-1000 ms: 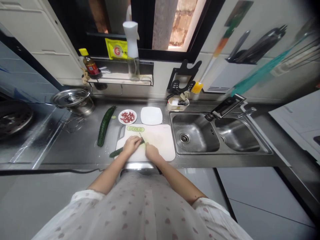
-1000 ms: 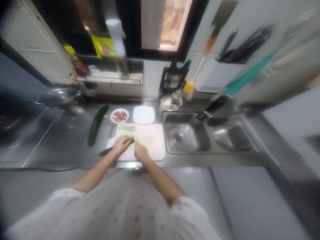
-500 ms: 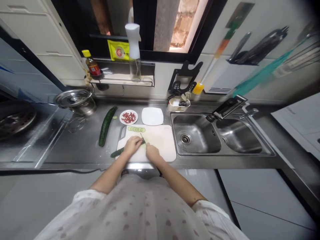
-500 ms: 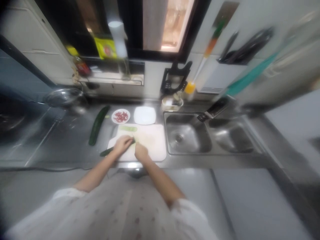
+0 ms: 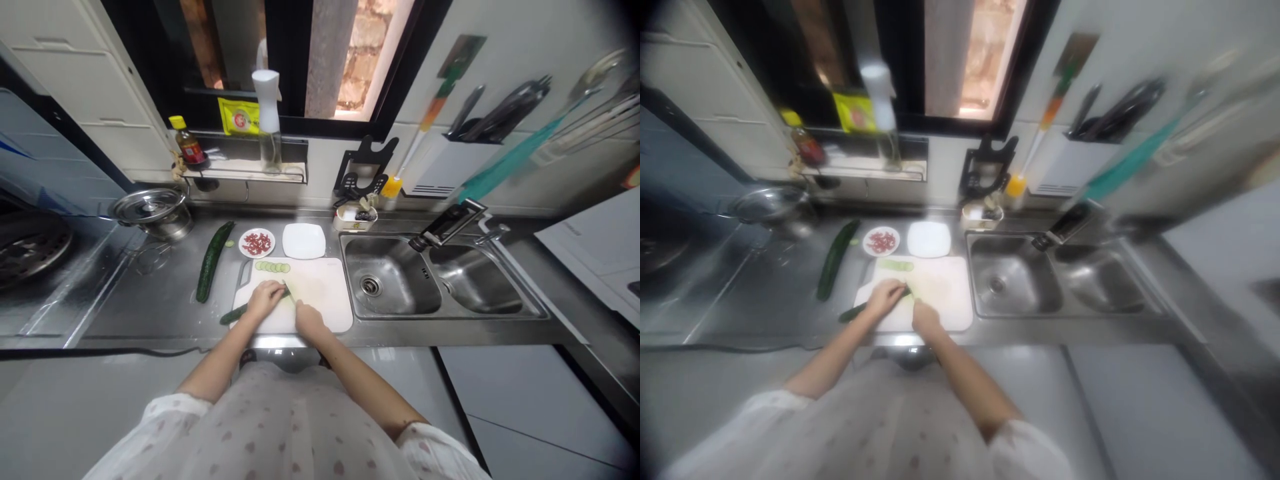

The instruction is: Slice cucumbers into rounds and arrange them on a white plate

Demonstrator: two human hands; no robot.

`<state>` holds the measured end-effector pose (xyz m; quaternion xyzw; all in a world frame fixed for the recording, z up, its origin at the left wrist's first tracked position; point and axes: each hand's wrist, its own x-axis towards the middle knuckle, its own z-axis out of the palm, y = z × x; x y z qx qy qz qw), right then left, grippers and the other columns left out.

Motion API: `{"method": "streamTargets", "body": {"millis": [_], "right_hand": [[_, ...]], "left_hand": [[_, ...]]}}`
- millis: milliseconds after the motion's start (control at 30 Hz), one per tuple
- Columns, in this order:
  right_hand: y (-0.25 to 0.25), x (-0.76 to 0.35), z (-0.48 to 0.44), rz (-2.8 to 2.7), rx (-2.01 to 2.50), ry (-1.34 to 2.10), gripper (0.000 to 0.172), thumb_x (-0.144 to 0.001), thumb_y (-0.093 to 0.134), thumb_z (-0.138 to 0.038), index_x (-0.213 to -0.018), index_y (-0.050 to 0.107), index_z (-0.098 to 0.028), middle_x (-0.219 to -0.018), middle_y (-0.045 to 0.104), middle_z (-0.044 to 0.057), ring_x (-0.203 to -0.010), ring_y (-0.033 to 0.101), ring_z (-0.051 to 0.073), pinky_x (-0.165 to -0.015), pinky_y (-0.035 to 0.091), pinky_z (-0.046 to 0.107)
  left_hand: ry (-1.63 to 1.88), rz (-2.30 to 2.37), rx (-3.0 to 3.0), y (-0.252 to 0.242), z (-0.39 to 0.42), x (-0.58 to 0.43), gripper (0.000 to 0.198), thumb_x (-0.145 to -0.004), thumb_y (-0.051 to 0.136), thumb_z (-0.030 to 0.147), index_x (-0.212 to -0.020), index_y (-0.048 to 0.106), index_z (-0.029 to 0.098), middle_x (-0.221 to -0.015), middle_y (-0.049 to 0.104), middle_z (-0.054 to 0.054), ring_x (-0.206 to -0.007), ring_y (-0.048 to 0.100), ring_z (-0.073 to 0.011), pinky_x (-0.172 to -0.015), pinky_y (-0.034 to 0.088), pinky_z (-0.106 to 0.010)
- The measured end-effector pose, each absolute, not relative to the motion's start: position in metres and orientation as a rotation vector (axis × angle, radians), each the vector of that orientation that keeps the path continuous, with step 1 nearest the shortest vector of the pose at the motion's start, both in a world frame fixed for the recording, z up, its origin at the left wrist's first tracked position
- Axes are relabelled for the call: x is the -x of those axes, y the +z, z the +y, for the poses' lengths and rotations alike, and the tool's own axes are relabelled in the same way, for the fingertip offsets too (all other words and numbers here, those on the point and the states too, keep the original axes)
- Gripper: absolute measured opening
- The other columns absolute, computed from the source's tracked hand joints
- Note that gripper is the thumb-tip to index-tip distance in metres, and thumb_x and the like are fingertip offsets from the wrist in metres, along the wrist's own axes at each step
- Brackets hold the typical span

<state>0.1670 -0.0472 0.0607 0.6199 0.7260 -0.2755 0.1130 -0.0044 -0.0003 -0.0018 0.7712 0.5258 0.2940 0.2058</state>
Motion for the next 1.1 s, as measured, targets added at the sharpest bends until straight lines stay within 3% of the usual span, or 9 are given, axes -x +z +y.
{"method": "streamTargets", "body": {"millis": [1100], "right_hand": [[0.063,-0.174,-0.063,2.118,-1.819,-0.766,0.030,-0.089,0.038,-0.006,-0.116,0.050,-0.011,-0.104,0.066,0.018,-0.100,0.065,0.024,-0.080,0.048,0.031]], "left_hand": [[0.843,1.438,-2.197,-0.004,-0.001,0.005,0.021,-0.091,0.053,0.029,-0.098,0.071,0.022,-0.097,0.070,-0.005,-0.094,0.060,-0.0188,-0.086,0.047,-0.033]]}}
